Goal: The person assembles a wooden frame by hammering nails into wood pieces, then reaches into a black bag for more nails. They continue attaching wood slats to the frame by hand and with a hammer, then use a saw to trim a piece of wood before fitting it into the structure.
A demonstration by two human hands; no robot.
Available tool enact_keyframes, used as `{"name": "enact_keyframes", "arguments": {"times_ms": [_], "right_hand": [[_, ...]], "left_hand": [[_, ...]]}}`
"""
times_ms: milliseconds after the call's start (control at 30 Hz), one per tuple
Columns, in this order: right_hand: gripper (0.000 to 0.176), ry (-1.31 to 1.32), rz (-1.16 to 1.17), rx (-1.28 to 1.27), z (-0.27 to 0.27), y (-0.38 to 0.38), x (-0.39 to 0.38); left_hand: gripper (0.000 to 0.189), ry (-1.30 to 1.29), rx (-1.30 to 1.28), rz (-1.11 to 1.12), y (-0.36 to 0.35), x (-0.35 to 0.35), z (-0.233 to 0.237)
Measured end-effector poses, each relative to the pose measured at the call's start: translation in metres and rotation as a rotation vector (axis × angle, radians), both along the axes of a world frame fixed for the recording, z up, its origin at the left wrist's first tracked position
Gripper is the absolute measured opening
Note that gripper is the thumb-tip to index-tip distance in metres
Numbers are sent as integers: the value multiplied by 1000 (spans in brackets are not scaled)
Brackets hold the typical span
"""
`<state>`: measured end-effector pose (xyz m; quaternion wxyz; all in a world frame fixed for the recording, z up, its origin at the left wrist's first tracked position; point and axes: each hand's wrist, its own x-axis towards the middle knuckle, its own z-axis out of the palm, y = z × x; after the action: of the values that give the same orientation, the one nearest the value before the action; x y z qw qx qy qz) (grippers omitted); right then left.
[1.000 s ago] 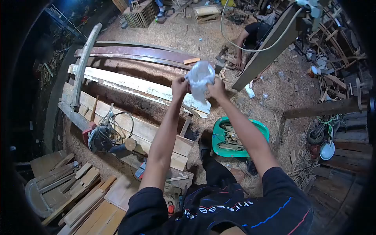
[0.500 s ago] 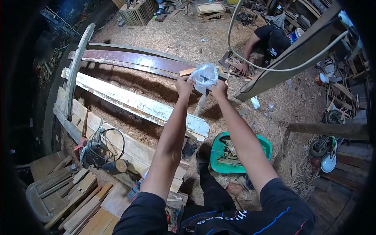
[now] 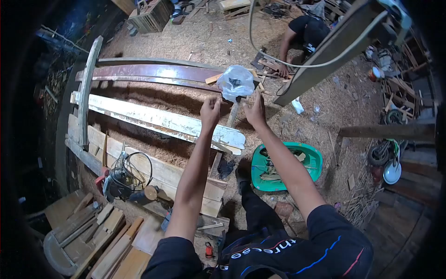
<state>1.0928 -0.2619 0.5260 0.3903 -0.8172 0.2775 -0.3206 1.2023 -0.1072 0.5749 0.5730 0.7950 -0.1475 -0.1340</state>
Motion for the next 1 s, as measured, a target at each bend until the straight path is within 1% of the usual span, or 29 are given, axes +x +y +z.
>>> {"name": "enact_keyframes", "arguments": {"times_ms": [33,67,100,133,167,200,233,267,300,367,400,467,500,533,567,600,633,667,700,733,767,833,867,933,1000], "right_hand": [[75,7,28,-12,6,5,-14],[60,70,27,-18,14,14,-33],[46,100,54,168,24,25,-52],[33,123,81,355,34,38,-72],[26,91,98,299,48,55,-99],[20,54,113,237,67,68,-124],[19,115,121,335,89,83,-149],[17,179,121,441,112,101,-180],[17,248,120,552,125,120,-216],[17,272,93,453,122,155,-282],[20,226,84,414,124,172,-313],[20,179,28,510,106,202,-369],[20,160,0,568,101,227,-397],[20,159,-25,574,132,243,-417],[21,120,-51,542,141,260,-436],[21,85,-83,512,146,278,-457],[22,58,-116,480,152,297,-478],[22,3,-161,492,157,315,-497],[23,-54,-210,501,162,333,-514],[23,-131,-249,566,164,350,-532],[23,-170,-279,557,166,365,-550],[23,-123,-343,525,183,391,-589],[23,-102,-396,487,190,401,-607],[23,-54,-492,419,198,419,-646],[23,-50,-587,410,197,433,-683]], "left_hand": [[23,-16,-38,-44,12,-16,10],[24,-25,-74,-90,29,-39,20],[25,-138,-117,-107,46,-60,16],[25,-18,-32,-114,66,-83,18],[25,82,6,-89,83,-110,30],[23,51,-17,-124,108,-130,5],[22,105,-51,-157,127,-159,24],[22,122,-91,-129,145,-187,15],[21,310,-56,-87,160,-219,41],[20,408,-99,-104,194,-272,55],[19,436,-107,-114,212,-297,57],[19,480,-130,-124,245,-339,57],[18,453,-129,-156,263,-356,62],[18,430,-127,-195,275,-372,68],[18,410,-130,-236,285,-388,73],[18,338,-105,-322,298,-399,78],[17,234,-68,-352,305,-413,87],[18,281,-114,-383,314,-423,81],[18,308,-122,-408,317,-439,105],[19,324,-161,-445,322,-450,107],[19,344,-153,-472,325,-467,116],[18,365,-139,-524,329,-496,135],[21,369,-160,-586,332,-508,133],[22,398,-124,-676,334,-534,140],[25,425,-81,-756,332,-557,146]]}}
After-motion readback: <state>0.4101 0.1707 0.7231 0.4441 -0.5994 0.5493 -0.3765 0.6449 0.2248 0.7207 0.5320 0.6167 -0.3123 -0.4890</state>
